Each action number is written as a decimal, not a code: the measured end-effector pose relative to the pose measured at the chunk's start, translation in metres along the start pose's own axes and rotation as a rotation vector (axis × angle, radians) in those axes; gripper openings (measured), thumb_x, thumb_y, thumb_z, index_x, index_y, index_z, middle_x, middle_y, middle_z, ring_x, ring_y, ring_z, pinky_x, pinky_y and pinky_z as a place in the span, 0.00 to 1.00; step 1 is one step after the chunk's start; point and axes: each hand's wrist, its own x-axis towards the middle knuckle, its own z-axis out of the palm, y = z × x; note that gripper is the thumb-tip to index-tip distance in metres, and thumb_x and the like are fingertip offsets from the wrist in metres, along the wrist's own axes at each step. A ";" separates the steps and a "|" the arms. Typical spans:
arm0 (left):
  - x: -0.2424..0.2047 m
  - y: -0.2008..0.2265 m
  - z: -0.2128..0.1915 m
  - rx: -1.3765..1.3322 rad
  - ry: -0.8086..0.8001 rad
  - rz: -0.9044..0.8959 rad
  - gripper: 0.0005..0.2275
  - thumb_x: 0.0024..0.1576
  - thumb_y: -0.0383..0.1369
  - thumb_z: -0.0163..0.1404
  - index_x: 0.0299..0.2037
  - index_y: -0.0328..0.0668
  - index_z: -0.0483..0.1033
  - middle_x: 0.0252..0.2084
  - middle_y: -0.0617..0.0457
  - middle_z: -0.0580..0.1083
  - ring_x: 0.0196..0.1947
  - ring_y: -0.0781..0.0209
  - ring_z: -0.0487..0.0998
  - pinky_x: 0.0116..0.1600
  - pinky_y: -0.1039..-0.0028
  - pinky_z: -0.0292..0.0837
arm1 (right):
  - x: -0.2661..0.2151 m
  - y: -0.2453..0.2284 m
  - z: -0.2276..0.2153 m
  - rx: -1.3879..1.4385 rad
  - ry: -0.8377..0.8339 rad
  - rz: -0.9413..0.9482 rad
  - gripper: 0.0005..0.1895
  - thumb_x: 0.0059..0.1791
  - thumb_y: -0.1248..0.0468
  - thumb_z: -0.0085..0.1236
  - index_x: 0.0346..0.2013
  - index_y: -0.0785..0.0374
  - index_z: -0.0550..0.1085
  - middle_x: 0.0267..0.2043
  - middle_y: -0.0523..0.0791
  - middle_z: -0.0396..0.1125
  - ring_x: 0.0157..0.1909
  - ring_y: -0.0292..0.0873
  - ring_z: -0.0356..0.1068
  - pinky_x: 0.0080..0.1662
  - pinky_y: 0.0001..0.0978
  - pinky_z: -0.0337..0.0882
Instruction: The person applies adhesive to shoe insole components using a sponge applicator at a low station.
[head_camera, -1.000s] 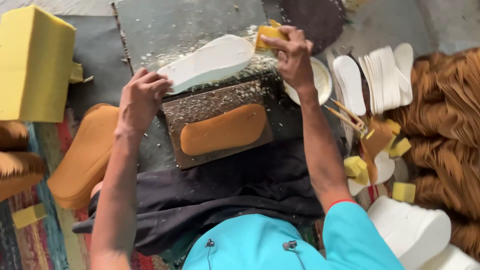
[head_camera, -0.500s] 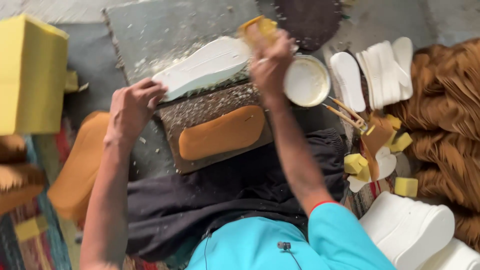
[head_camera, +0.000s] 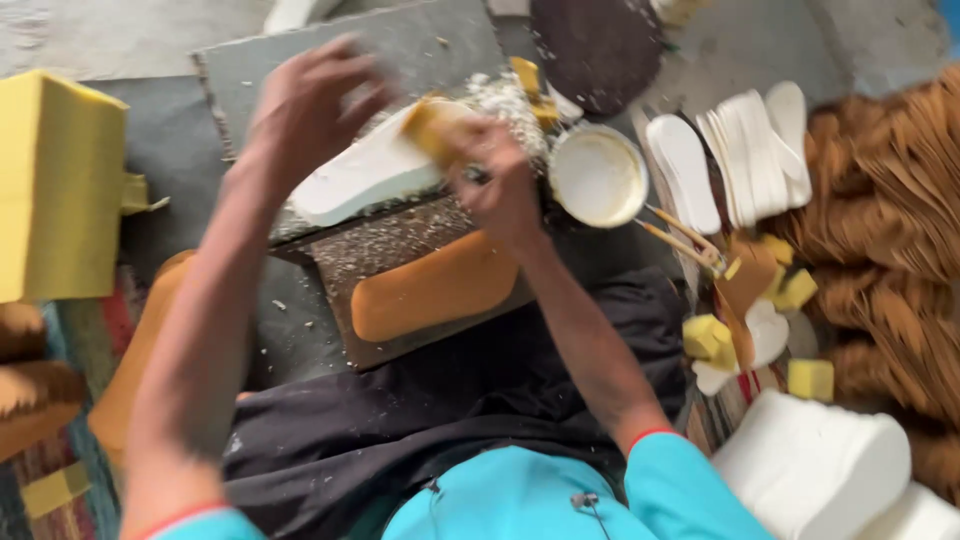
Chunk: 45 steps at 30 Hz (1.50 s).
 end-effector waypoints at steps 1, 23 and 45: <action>0.025 -0.001 0.011 -0.169 -0.075 0.031 0.13 0.63 0.39 0.61 0.55 0.50 0.80 0.54 0.47 0.75 0.50 0.47 0.77 0.53 0.60 0.74 | 0.000 -0.026 0.008 0.068 -0.078 -0.161 0.24 0.47 0.67 0.64 0.57 0.53 0.74 0.50 0.49 0.70 0.52 0.48 0.71 0.53 0.45 0.74; -0.088 0.012 -0.073 -0.034 -0.380 -0.119 0.13 0.40 0.41 0.67 0.36 0.59 0.87 0.61 0.55 0.67 0.68 0.50 0.57 0.71 0.59 0.55 | -0.048 -0.097 0.011 -0.034 -0.167 -0.132 0.24 0.47 0.72 0.59 0.58 0.56 0.76 0.56 0.49 0.68 0.61 0.54 0.64 0.61 0.50 0.60; -0.110 0.053 -0.110 0.030 -0.015 -0.255 0.06 0.60 0.35 0.62 0.44 0.65 0.87 0.68 0.56 0.68 0.71 0.47 0.58 0.71 0.64 0.59 | 0.031 0.029 -0.002 0.300 0.058 0.213 0.17 0.50 0.65 0.64 0.54 0.57 0.77 0.52 0.44 0.74 0.55 0.48 0.76 0.57 0.40 0.76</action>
